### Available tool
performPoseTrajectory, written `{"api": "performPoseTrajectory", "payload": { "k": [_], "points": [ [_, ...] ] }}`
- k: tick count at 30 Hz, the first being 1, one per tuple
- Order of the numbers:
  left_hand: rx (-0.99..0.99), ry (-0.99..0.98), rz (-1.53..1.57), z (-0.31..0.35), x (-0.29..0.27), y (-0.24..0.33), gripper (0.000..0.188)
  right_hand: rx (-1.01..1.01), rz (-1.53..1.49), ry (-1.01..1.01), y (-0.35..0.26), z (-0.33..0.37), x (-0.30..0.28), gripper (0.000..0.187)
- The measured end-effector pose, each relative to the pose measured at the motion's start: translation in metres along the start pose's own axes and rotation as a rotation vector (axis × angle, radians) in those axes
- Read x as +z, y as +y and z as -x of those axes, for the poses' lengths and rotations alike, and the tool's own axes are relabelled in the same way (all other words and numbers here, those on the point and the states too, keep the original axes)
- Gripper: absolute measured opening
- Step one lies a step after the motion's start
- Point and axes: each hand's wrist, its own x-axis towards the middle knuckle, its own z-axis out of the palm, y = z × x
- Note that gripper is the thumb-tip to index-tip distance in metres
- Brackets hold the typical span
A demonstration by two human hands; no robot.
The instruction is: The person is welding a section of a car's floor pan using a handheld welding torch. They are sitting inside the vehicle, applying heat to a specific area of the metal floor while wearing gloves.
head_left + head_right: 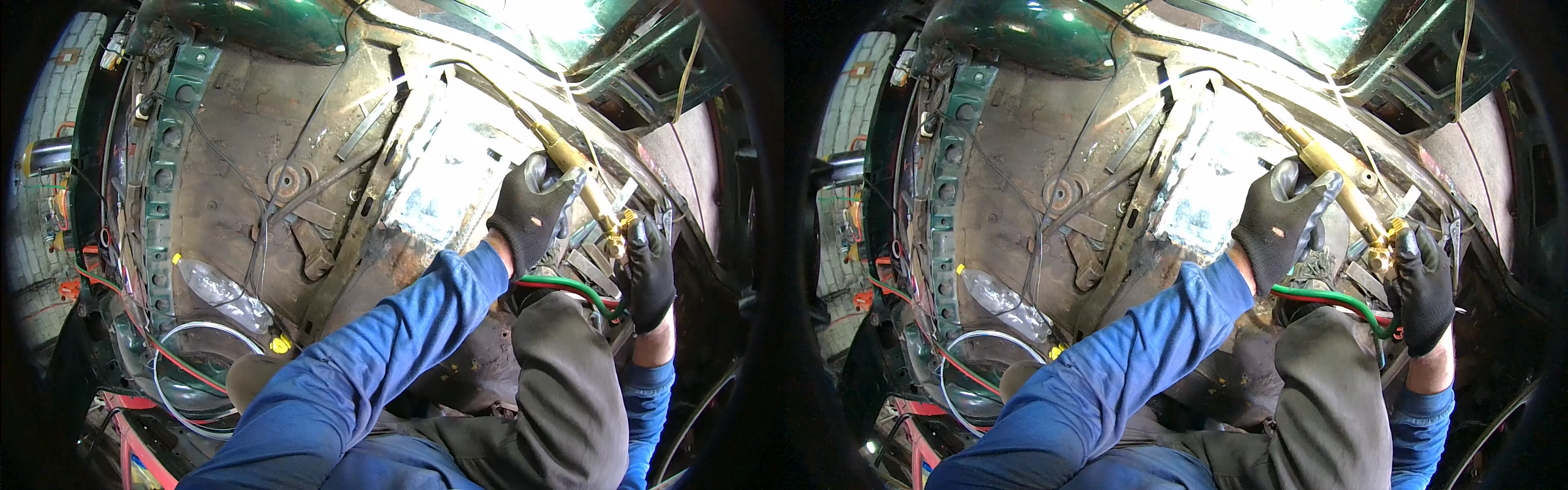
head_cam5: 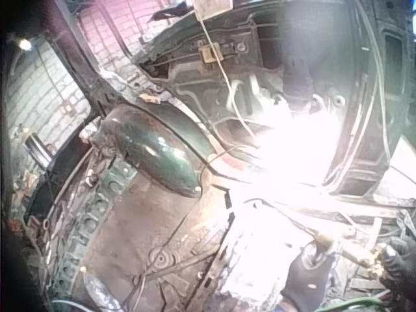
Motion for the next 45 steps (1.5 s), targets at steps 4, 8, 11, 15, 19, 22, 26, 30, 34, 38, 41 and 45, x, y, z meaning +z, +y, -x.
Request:
{"api": "performPoseTrajectory", "payload": {
  "k": [4, 8, 11, 15, 19, 22, 26, 30, 34, 38, 41, 45],
  "points": [
    [-0.034, -0.013, 0.009, -0.001, 0.003, 0.003, 0.023, -0.335, 0.335, 0.092, 0.006, 0.001, 0.003, 0.024],
    [-0.034, -0.004, -0.029, -0.001, 0.004, 0.005, 0.025, -0.328, 0.32, 0.121, -0.005, 0.002, 0.003, 0.012],
    [-0.021, 0.005, -0.02, -0.002, 0.006, 0.002, 0.026, -0.431, 0.357, 0.184, 0.002, 0.001, 0.007, 0.01],
    [-0.043, -0.012, -0.038, -0.002, 0.006, 0.001, 0.026, -0.474, 0.397, 0.203, 0.004, 0.002, 0.004, 0.025],
    [-0.04, -0.021, -0.025, -0.005, 0.004, -0.003, 0.024, -0.406, 0.33, 0.13, 0.008, 0.002, 0.001, 0.021],
    [-0.006, -0.002, -0.11, -0.007, 0.003, -0.007, 0.023, -0.348, 0.249, 0.161, 0.0, 0.0, 0.005, 0.013],
    [-0.047, -0.021, -0.032, -0.006, 0.004, -0.006, 0.023, -0.181, 0.095, 0.126, 0.002, 0.003, 0.005, 0.023],
    [-0.062, -0.018, -0.028, -0.006, 0.004, -0.004, 0.023, -0.021, -0.067, 0.105, -0.003, 0.003, 0.006, 0.027],
    [-0.095, -0.021, -0.046, -0.006, 0.004, -0.002, 0.024, -0.237, 0.212, 0.117, 0.009, 0.002, 0.006, 0.031],
    [-0.191, -0.004, -0.105, -0.011, 0.001, 0.001, 0.025, 0.003, 0.041, 0.057, 0.017, -0.001, 0.006, 0.039],
    [-0.207, 0.026, -0.17, -0.02, -0.009, -0.009, 0.042, 0.15, -0.087, 0.027, 0.018, -0.011, 0.014, 0.048],
    [-0.125, 0.114, -0.284, -0.037, -0.022, -0.039, 0.09, 0.192, -0.18, 0.009, 0.027, -0.026, 0.027, 0.056]
  ]
}}
